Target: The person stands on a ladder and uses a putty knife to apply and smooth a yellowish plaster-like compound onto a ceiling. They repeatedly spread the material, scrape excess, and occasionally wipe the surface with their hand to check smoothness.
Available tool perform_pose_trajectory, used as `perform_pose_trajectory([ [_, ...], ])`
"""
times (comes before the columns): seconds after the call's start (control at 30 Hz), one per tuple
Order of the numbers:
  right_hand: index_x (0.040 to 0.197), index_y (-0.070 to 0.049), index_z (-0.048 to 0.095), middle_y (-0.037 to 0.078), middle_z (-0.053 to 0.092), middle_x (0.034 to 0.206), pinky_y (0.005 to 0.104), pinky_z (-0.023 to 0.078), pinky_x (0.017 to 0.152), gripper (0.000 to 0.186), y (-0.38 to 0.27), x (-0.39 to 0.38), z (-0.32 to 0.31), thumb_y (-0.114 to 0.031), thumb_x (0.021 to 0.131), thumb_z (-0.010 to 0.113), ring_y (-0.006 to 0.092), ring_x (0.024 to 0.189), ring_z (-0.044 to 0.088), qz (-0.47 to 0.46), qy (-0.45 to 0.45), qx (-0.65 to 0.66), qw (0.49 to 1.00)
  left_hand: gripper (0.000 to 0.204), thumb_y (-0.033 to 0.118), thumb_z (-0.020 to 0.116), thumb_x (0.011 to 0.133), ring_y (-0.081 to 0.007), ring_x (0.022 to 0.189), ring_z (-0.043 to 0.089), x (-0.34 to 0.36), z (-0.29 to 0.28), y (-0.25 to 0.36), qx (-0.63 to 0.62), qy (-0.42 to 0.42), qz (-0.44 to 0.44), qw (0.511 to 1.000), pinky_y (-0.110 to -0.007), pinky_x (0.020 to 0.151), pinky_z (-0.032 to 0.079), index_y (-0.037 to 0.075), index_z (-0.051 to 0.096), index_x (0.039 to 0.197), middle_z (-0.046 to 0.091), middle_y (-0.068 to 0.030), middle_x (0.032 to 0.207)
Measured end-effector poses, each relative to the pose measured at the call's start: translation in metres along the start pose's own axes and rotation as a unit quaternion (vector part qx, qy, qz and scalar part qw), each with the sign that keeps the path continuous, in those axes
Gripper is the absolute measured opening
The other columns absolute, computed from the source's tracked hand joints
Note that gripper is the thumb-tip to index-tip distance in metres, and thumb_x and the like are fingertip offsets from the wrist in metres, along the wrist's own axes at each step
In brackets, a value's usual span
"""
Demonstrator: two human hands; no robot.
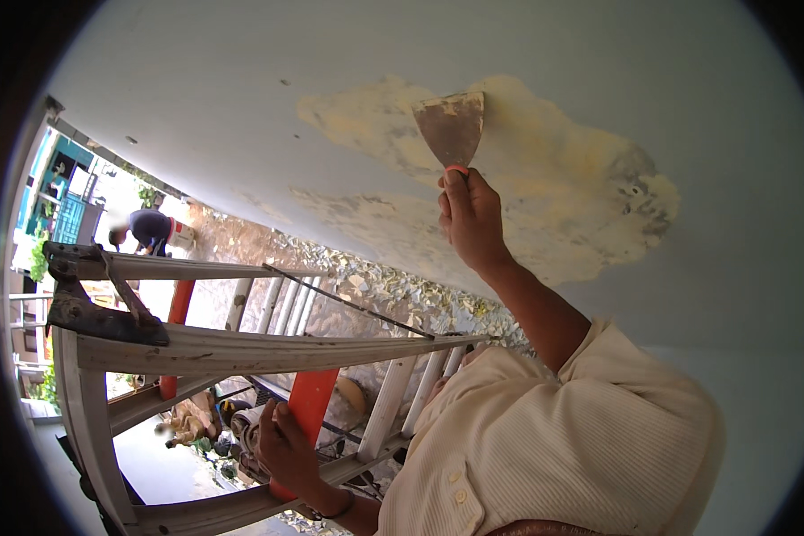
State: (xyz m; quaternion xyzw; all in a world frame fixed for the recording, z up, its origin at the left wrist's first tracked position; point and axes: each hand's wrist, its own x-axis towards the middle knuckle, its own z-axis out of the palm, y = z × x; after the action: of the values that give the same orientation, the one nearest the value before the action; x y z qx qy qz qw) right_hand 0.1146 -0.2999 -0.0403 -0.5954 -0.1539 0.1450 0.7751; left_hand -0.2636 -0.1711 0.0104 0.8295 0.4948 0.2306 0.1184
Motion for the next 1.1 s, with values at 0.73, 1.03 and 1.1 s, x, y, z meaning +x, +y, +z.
perform_pose_trajectory([
  [0.73,0.1,-0.004,0.059,-0.002,0.05,0.068,0.0269,0.038,0.048,0.032,-0.041,0.026,0.004,-0.032,0.115,0.055,0.0053,0.052,0.044,-0.076,-0.03,-0.08,0.993,0.048,0.042,0.056,0.111,-0.0424,0.079,0.069,0.001,-0.007,0.004,0.038,-0.037,-0.016,0.998,-0.052,0.074,0.051,0.0,0.076,0.121,0.075,-0.0221,0.09],
  [1.03,0.099,-0.005,0.056,-0.003,0.048,0.07,0.026,0.037,0.048,0.031,-0.016,0.032,0.025,-0.032,0.114,0.056,0.0054,0.054,0.041,-0.083,-0.01,-0.07,0.994,0.047,0.044,0.062,0.107,-0.0354,0.064,0.062,-0.002,-0.003,-0.004,0.009,-0.022,-0.015,1.0,-0.051,0.066,0.045,0.002,0.077,0.123,0.064,-0.0144,0.068],
  [1.1,0.099,-0.005,0.056,-0.003,0.048,0.07,0.0261,0.037,0.048,0.031,0.002,0.041,0.031,-0.032,0.114,0.056,0.0053,0.054,0.042,-0.111,0.0,-0.111,0.988,0.047,0.045,0.062,0.107,-0.0351,0.064,0.062,-0.003,-0.004,-0.001,0.013,-0.026,-0.034,0.999,-0.051,0.066,0.045,0.003,0.077,0.123,0.064,-0.0142,0.067],
])
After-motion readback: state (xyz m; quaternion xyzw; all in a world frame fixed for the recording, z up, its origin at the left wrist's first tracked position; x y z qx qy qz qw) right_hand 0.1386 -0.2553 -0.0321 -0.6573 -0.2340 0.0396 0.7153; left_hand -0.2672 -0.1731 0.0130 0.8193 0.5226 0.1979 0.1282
